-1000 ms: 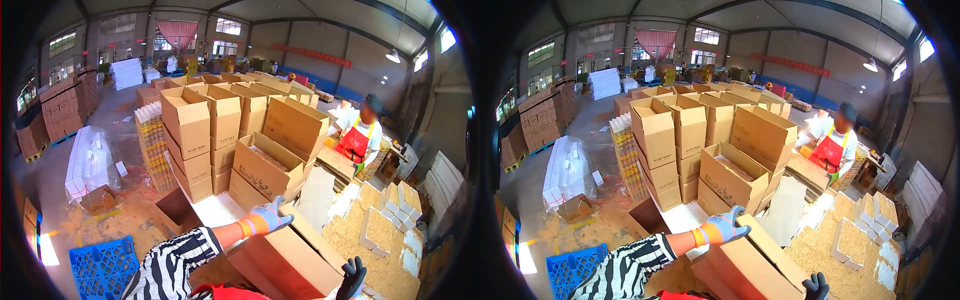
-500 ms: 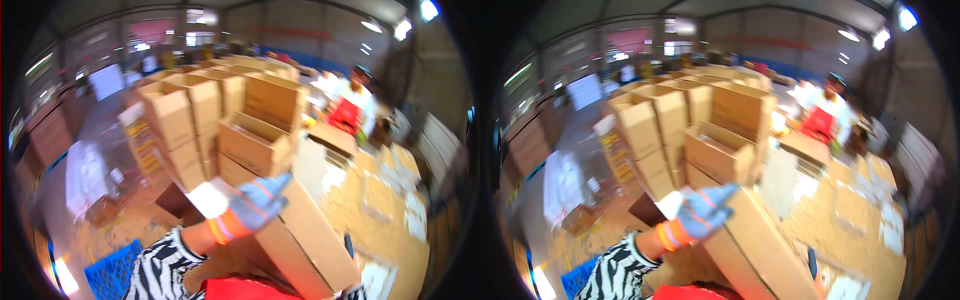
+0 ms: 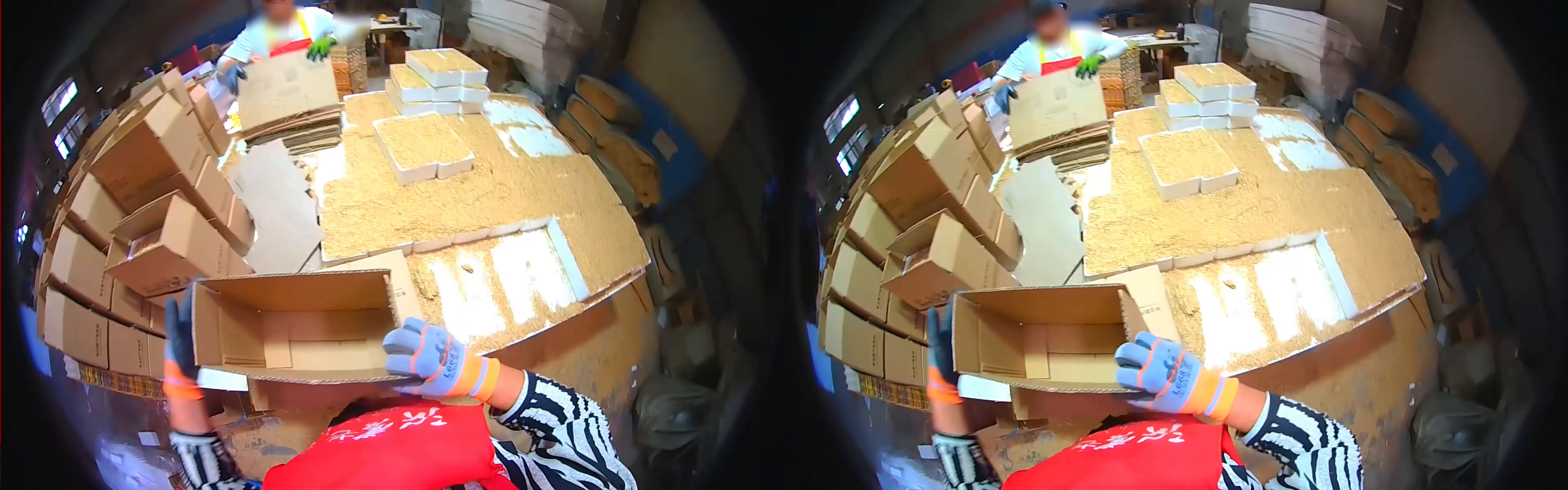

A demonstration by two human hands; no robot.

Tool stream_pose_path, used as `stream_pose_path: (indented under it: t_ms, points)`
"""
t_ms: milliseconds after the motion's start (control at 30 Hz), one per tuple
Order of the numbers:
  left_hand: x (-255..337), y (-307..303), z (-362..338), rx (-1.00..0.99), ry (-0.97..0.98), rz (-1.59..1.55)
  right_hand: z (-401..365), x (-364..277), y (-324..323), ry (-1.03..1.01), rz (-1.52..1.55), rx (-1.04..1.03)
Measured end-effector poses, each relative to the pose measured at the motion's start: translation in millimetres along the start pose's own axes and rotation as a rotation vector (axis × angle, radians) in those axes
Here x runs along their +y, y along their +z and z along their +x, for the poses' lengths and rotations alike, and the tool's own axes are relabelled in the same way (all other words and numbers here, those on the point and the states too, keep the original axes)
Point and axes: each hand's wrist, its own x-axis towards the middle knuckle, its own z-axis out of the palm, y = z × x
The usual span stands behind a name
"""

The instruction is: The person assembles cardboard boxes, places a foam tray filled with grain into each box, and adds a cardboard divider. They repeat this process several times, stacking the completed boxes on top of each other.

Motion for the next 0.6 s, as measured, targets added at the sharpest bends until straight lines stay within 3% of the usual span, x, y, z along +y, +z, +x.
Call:
stream_pose_path:
  t_ms: [33,67,133,200,300,333,367,467,533,600]
  points:
    - [17,20,-4,0.094,0.201,0.740,0,1,-2,0.018,0.109,0.035]
    - [23,54,-2,0.152,0.104,0.874,-1,4,-6,0.035,0.216,0.073]
    - [11,7,26,0.172,0.070,1.097,-20,20,-6,0.228,0.786,0.212]
    - [16,20,19,0.106,0.010,0.728,-63,73,12,0.506,1.051,0.853]
    - [20,-32,13,0.176,-0.034,0.864,-213,219,0,0.978,0.452,1.646]
    - [19,-31,19,0.208,-0.059,0.864,-272,269,-2,0.887,0.240,1.985]
    - [18,-29,24,0.239,-0.085,0.862,-336,282,-30,1.471,-0.085,1.665]
    - [14,-2,30,0.259,-0.052,0.925,-537,392,-11,1.904,-0.877,1.578]
    - [13,11,31,0.278,-0.022,0.963,-521,384,-39,1.664,0.172,1.765]
    - [16,15,30,0.325,-0.013,1.011,-510,385,-54,1.710,0.056,1.627]
